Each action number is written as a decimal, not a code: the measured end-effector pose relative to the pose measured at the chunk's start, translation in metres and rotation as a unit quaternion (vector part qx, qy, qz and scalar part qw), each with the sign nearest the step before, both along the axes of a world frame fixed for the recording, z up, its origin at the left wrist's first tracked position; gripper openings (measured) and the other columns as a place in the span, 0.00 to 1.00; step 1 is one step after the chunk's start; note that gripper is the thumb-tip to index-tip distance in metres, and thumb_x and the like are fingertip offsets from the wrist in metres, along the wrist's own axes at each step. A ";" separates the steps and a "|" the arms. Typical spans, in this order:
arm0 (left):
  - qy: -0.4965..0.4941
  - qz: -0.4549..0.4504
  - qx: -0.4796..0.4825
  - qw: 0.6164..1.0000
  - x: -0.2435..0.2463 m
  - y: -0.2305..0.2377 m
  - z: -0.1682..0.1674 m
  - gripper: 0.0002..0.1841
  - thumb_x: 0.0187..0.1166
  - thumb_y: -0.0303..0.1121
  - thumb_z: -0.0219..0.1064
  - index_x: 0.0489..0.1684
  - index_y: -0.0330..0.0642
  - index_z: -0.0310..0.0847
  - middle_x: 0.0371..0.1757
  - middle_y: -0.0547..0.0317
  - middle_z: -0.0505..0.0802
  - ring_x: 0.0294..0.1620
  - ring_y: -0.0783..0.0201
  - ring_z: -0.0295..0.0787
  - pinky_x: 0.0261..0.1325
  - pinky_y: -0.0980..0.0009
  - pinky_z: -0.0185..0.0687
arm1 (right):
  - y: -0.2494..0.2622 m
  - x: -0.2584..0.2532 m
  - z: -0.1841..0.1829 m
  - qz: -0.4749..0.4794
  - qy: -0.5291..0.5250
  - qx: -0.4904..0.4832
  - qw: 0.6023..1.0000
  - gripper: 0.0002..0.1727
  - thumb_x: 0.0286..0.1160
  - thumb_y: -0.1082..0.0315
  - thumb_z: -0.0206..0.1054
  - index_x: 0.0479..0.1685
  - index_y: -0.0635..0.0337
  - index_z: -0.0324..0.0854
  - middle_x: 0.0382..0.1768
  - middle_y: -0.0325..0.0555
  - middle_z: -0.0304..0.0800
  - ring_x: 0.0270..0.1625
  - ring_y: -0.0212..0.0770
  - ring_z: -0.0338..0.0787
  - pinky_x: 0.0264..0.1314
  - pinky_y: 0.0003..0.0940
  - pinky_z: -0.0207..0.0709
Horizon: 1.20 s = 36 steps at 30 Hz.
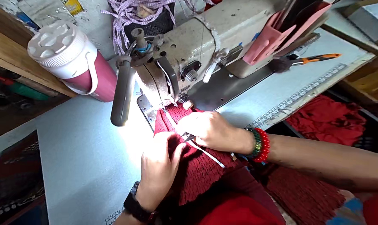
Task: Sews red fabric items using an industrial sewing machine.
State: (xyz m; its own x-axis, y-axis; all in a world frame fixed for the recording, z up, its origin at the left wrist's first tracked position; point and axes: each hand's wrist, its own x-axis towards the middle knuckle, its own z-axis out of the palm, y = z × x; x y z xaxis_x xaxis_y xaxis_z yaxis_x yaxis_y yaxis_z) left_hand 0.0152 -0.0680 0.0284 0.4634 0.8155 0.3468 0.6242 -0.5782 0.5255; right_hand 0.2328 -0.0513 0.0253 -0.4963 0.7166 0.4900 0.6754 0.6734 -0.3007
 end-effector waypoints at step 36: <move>0.214 -0.133 0.077 0.965 -0.016 -0.081 -0.003 0.19 0.84 0.54 0.59 0.52 0.56 0.91 0.58 0.64 0.90 0.57 0.59 0.78 0.62 0.60 0.57 | -0.100 0.018 -0.009 -0.017 -0.053 -0.132 0.990 0.14 0.74 0.71 0.57 0.44 0.50 0.89 0.24 0.37 0.83 0.28 0.42 0.82 0.24 0.36 0.67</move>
State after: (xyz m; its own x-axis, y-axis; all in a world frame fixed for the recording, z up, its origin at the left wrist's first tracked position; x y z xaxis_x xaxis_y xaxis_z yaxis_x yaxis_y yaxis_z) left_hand -0.0011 -0.1491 0.0252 0.7773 0.6012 0.1853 0.5829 -0.7991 0.1474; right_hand 0.2504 -0.1511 0.0167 -0.5083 0.8298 0.2304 0.7331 0.5574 -0.3898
